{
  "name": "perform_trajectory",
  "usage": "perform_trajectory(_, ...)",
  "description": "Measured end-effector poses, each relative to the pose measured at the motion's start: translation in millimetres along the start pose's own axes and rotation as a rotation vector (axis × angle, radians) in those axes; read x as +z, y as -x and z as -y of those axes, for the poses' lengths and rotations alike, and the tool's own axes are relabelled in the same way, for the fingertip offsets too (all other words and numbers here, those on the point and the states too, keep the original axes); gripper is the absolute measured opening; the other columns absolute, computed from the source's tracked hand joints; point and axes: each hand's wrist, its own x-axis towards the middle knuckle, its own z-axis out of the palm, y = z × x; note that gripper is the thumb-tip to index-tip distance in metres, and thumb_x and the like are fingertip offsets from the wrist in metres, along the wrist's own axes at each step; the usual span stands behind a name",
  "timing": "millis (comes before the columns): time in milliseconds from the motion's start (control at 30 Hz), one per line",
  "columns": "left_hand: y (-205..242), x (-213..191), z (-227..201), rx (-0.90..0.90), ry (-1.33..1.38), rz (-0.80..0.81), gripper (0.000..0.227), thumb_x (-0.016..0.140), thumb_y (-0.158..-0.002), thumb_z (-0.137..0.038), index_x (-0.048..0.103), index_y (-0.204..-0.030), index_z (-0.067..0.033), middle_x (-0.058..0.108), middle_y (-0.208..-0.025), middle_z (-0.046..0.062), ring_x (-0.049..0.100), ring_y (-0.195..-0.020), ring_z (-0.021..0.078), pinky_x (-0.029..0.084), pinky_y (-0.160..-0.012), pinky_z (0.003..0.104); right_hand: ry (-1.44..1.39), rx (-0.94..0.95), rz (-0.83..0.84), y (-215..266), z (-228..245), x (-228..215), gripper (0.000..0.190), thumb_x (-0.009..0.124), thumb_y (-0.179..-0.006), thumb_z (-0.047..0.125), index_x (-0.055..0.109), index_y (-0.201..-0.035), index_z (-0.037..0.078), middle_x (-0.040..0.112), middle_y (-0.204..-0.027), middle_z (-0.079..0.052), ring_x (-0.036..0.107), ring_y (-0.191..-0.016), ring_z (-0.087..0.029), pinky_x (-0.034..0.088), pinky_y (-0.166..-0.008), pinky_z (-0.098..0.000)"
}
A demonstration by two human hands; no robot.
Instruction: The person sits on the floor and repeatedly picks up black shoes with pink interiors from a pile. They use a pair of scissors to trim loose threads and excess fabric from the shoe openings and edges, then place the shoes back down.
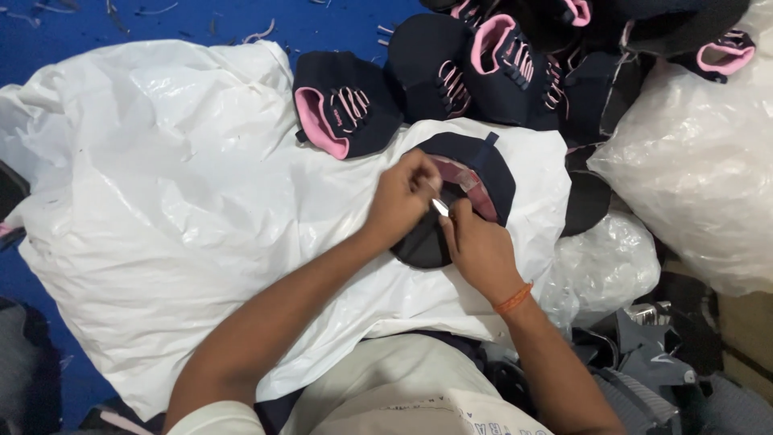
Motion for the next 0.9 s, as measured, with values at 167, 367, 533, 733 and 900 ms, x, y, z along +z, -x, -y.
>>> perform_trajectory(167, 1.4, -17.1, -33.8, 0.323, -0.55, -0.193, 0.018, 0.066, -0.091, -0.005, 0.065, -0.109, -0.004, 0.063, -0.104, 0.012, 0.062, -0.099, 0.0295, 0.05, -0.088, 0.04, -0.454, -0.027, -0.257, 45.2, -37.2, 22.9, 0.027, 0.058, -0.103, 0.019, 0.051, -0.121, 0.001, 0.068, -0.085, -0.015, 0.064, -0.068, -0.027, 0.05, -0.06, -0.0366)
perform_trajectory(367, 26.1, 11.0, -3.1, 0.357, -0.621, 0.227, 0.03, 0.073, -0.091, -0.021, 0.068, -0.117, -0.0054, 0.056, -0.134, 0.015, 0.051, -0.125, 0.0351, 0.041, -0.108, 0.045, -0.893, 0.132, -0.585, 67.0, -78.7, 28.8, 0.029, 0.057, -0.113, 0.008, 0.045, -0.137, 0.0, 0.055, -0.106, -0.004, 0.052, -0.09, -0.011, 0.047, -0.081, -0.0253)
perform_trajectory(533, 27.4, 10.4, -8.9, 0.375, -0.734, 0.337, 0.029, 0.077, -0.084, -0.025, 0.069, -0.106, -0.0081, 0.053, -0.141, 0.014, 0.047, -0.129, 0.036, 0.038, -0.108, 0.047, -1.015, 0.434, -0.662, 35.9, -84.0, 2.8, 0.029, 0.067, -0.106, 0.003, 0.049, -0.129, -0.001, 0.057, -0.102, -0.007, 0.049, -0.078, -0.01, 0.041, -0.065, -0.024)
perform_trajectory(733, 22.1, 7.1, -13.9, 0.38, -0.716, 0.375, 0.041, 0.078, -0.079, -0.019, 0.068, -0.118, -0.0094, 0.054, -0.139, 0.014, 0.046, -0.13, 0.0366, 0.036, -0.109, 0.048, -0.953, 0.174, -0.556, -32.0, -57.8, -41.8, 0.033, 0.069, -0.098, 0.006, 0.05, -0.123, 0.002, 0.067, -0.12, -0.005, 0.065, -0.104, -0.002, 0.054, -0.082, -0.018)
perform_trajectory(900, 18.8, 2.5, -21.2, 0.293, -0.37, 0.25, 0.054, 0.077, -0.087, -0.018, 0.055, -0.134, -0.006, 0.062, -0.128, 0.013, 0.059, -0.126, 0.0301, 0.045, -0.111, 0.042, -1.05, 0.274, -0.08, -53.2, -49.4, -45.4, 0.035, 0.074, -0.095, 0.012, 0.056, -0.124, 0.004, 0.058, -0.085, -0.003, 0.047, -0.059, -0.006, 0.037, -0.048, -0.0227)
